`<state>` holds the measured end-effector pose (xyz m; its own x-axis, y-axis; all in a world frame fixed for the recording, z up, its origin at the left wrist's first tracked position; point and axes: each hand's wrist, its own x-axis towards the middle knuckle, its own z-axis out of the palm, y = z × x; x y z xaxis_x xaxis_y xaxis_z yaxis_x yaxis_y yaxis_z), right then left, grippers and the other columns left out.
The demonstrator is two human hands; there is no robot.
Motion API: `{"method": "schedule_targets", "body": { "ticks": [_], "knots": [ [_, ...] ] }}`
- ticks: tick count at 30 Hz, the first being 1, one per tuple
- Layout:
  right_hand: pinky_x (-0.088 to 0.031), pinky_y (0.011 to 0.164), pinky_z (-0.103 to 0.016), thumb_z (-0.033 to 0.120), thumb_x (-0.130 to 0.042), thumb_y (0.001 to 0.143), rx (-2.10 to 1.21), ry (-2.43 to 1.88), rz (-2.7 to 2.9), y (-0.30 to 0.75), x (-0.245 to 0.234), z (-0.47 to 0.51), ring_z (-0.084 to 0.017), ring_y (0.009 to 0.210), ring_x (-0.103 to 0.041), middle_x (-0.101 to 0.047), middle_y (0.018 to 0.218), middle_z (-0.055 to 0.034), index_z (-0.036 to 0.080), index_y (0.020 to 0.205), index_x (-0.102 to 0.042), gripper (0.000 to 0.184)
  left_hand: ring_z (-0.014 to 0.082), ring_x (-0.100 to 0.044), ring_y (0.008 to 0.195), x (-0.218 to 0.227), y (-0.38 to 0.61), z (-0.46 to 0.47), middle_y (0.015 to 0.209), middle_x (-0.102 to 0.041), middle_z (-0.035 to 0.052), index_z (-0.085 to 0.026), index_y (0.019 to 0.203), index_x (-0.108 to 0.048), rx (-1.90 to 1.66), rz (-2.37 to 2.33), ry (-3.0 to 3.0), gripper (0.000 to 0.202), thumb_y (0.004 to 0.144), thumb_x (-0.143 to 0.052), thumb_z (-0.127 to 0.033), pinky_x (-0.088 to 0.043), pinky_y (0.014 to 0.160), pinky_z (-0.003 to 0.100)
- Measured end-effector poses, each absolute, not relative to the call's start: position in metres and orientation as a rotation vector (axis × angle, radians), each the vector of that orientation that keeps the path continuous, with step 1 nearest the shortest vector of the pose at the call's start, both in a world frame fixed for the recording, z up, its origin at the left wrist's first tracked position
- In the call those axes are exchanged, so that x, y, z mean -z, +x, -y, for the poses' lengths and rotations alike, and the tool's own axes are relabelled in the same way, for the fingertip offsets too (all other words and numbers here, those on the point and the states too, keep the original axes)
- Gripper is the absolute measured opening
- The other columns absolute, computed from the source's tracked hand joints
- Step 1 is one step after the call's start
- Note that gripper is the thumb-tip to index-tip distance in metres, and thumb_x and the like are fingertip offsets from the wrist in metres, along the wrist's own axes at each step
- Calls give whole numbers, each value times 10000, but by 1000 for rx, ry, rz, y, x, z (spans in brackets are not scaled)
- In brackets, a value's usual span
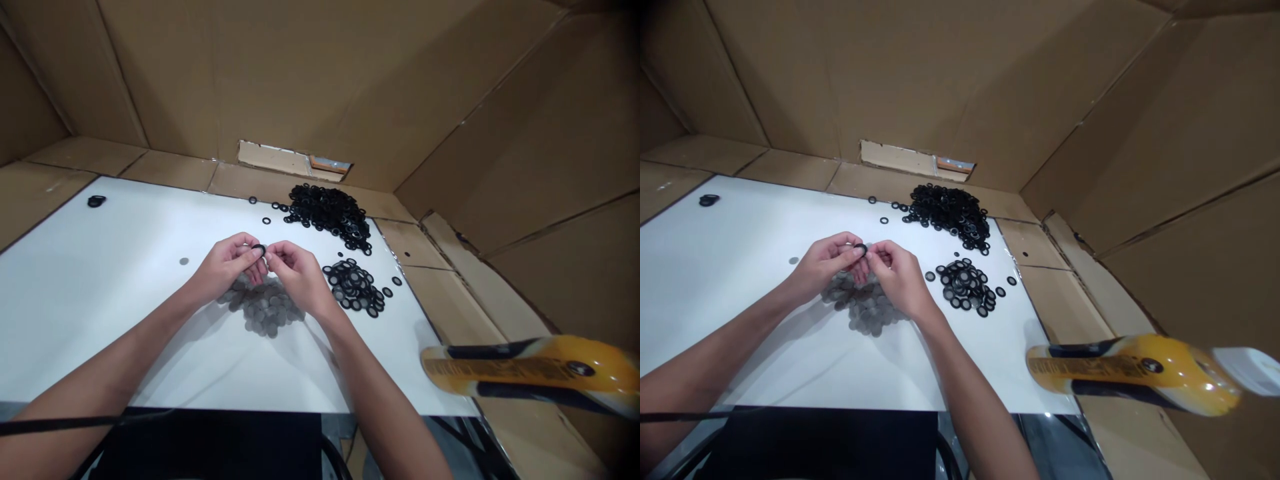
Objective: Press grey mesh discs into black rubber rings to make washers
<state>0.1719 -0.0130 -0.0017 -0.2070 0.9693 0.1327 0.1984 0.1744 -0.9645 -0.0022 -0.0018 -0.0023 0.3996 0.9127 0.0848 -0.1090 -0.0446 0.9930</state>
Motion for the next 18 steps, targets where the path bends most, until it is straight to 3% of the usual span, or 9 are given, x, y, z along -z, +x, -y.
{"method": "schedule_targets", "body": {
  "ticks": [18],
  "knots": [
    [-441,632,-263,300,-549,877,-1176,-1190,1662,177,3,12,-146,670,-587,-630,710,19,206,833,-574,107,153,-671,622,-3,-1,6,694,-693,14,-149,857,-634,-852,-795,1380,200,908,-627,-342,-550,607,263]
  ]
}}
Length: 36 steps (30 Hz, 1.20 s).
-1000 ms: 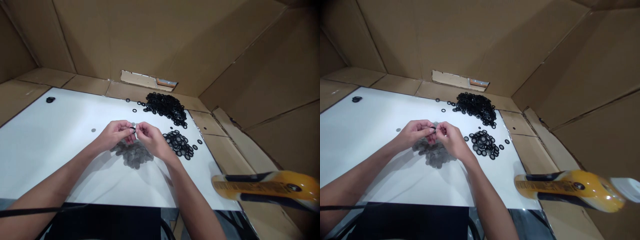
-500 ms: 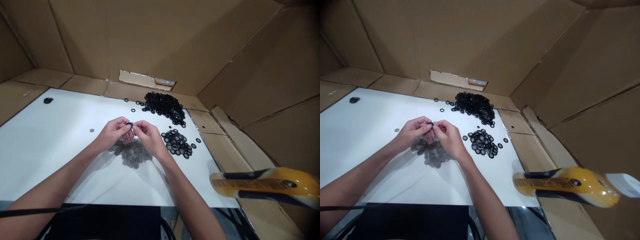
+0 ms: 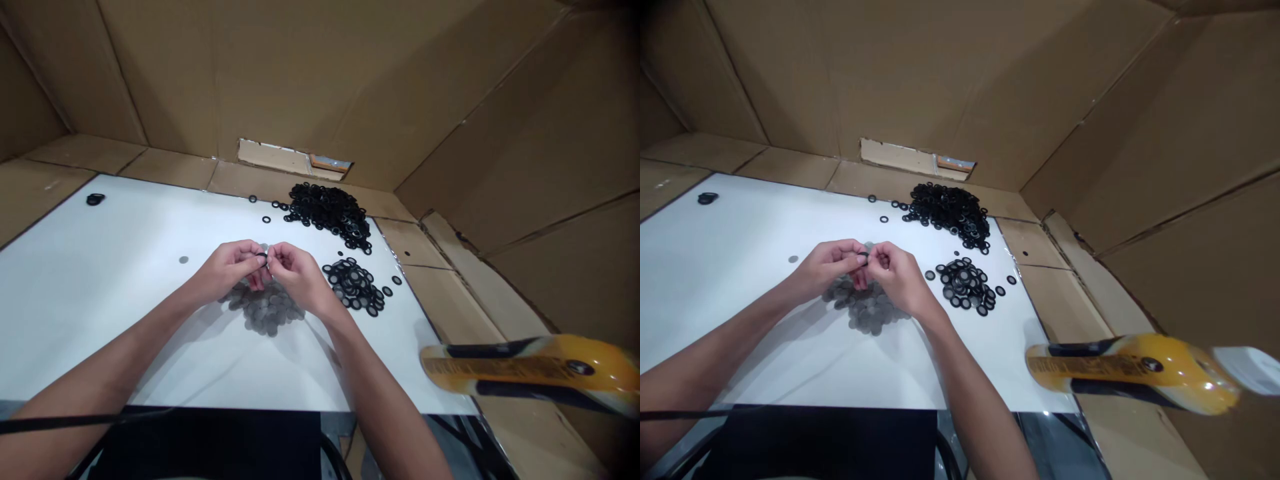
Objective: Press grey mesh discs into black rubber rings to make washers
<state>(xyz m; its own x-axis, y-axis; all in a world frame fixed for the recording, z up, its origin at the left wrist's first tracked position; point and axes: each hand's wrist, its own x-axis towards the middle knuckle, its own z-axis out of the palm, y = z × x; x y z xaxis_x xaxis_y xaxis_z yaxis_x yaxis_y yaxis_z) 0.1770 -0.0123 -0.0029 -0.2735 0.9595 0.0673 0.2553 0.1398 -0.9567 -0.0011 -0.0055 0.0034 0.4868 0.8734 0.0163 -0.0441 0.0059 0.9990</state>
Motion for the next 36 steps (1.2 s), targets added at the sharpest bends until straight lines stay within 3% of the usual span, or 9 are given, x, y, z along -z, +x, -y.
{"method": "schedule_targets", "body": {
  "ticks": [12,20,36],
  "knots": [
    [-450,694,-267,292,-555,890,-980,-1176,1702,173,-5,17,-146,731,-585,-643,780,1,199,834,-587,113,146,-670,622,-2,-1,6,690,-698,16,-140,878,-622,-949,-767,1360,180,930,-614,-312,-547,633,266],
    [-468,682,-278,370,-593,880,-1096,-1177,1555,170,3,12,-152,700,-577,-631,765,-10,184,865,-612,188,156,-672,597,6,3,6,678,-687,-23,-197,1008,-522,-993,-807,1343,220,941,-597,-392,-549,617,283],
    [-468,635,-283,257,-517,890,-1268,-1075,1580,174,1,14,-153,605,-625,-621,635,41,218,821,-521,80,158,-671,630,-2,2,7,691,-693,18,-152,850,-601,-890,-735,1335,195,936,-584,-326,-540,632,283]
  ]
}}
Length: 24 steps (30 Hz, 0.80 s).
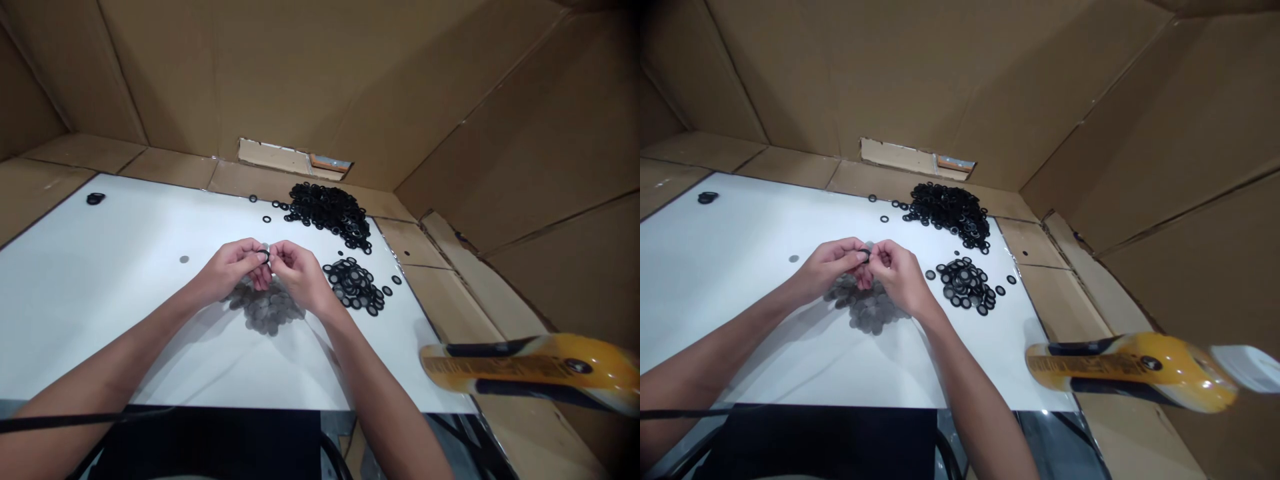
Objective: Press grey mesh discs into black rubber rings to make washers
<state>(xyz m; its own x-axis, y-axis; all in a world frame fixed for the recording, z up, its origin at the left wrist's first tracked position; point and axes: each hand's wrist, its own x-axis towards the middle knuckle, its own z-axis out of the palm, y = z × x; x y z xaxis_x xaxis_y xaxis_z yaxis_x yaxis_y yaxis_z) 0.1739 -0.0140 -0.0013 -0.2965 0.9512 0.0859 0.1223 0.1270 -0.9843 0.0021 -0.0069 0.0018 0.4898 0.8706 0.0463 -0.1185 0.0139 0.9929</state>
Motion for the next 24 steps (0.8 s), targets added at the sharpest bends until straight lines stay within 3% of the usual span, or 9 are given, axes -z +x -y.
{"method": "schedule_targets", "body": {
  "ticks": [10,17,24],
  "knots": [
    [-453,677,-275,246,-548,866,-1056,-1150,1645,174,-2,16,-144,677,-581,-608,692,30,211,821,-550,57,151,-666,610,-4,4,8,671,-687,8,-155,870,-591,-940,-758,1344,184,928,-594,-330,-536,615,273],
    [-488,655,-289,335,-576,889,-1191,-1100,1521,172,-1,13,-143,614,-598,-615,688,22,202,854,-559,138,154,-667,588,7,6,8,684,-671,-25,-198,1001,-524,-992,-784,1348,209,957,-565,-397,-555,611,291],
    [-477,632,-263,319,-591,886,-1254,-1039,1473,171,-2,12,-126,601,-598,-602,648,39,192,831,-564,141,145,-656,596,7,6,7,698,-658,-23,-193,974,-540,-953,-785,1353,213,955,-566,-404,-552,610,283]
  ]
}}
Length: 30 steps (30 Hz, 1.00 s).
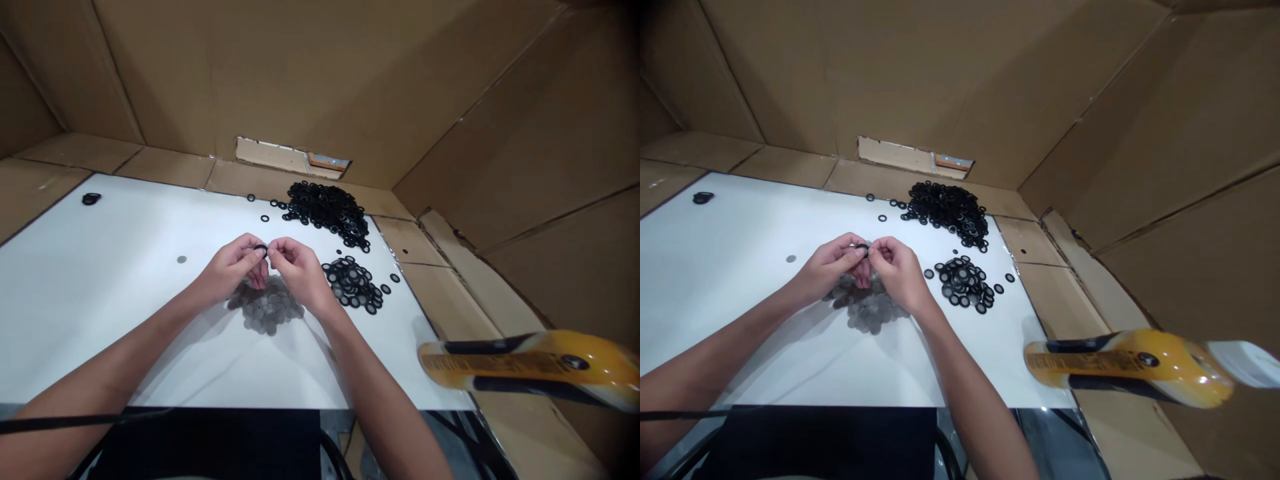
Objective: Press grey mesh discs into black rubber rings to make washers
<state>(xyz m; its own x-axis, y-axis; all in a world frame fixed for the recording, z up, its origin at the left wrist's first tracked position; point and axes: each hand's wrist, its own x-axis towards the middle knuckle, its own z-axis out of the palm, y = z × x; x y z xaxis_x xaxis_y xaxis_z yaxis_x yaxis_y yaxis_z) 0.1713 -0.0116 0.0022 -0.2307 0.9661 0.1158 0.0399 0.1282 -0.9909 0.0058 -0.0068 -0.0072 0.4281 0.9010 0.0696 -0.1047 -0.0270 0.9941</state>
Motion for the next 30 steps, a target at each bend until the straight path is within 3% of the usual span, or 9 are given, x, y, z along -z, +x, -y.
{"method": "schedule_targets", "body": {
  "ticks": [9,17,30],
  "knots": [
    [-485,648,-284,305,-521,924,-1398,-1001,1572,177,-1,11,-149,621,-640,-624,628,44,211,834,-529,131,154,-651,614,-1,5,8,682,-666,6,-171,862,-580,-867,-781,1361,212,924,-603,-372,-539,618,282],
    [-486,660,-298,306,-493,944,-1315,-1036,1576,173,2,14,-161,633,-648,-639,630,42,227,852,-509,122,161,-650,609,-1,4,8,648,-674,9,-172,852,-597,-924,-785,1376,193,925,-593,-351,-529,633,287],
    [-481,702,-281,357,-584,891,-1199,-1114,1530,173,0,11,-142,698,-603,-630,745,5,179,874,-602,179,147,-662,588,6,6,7,705,-677,-20,-196,1003,-534,-990,-792,1345,204,951,-579,-387,-552,628,290]
  ]
}}
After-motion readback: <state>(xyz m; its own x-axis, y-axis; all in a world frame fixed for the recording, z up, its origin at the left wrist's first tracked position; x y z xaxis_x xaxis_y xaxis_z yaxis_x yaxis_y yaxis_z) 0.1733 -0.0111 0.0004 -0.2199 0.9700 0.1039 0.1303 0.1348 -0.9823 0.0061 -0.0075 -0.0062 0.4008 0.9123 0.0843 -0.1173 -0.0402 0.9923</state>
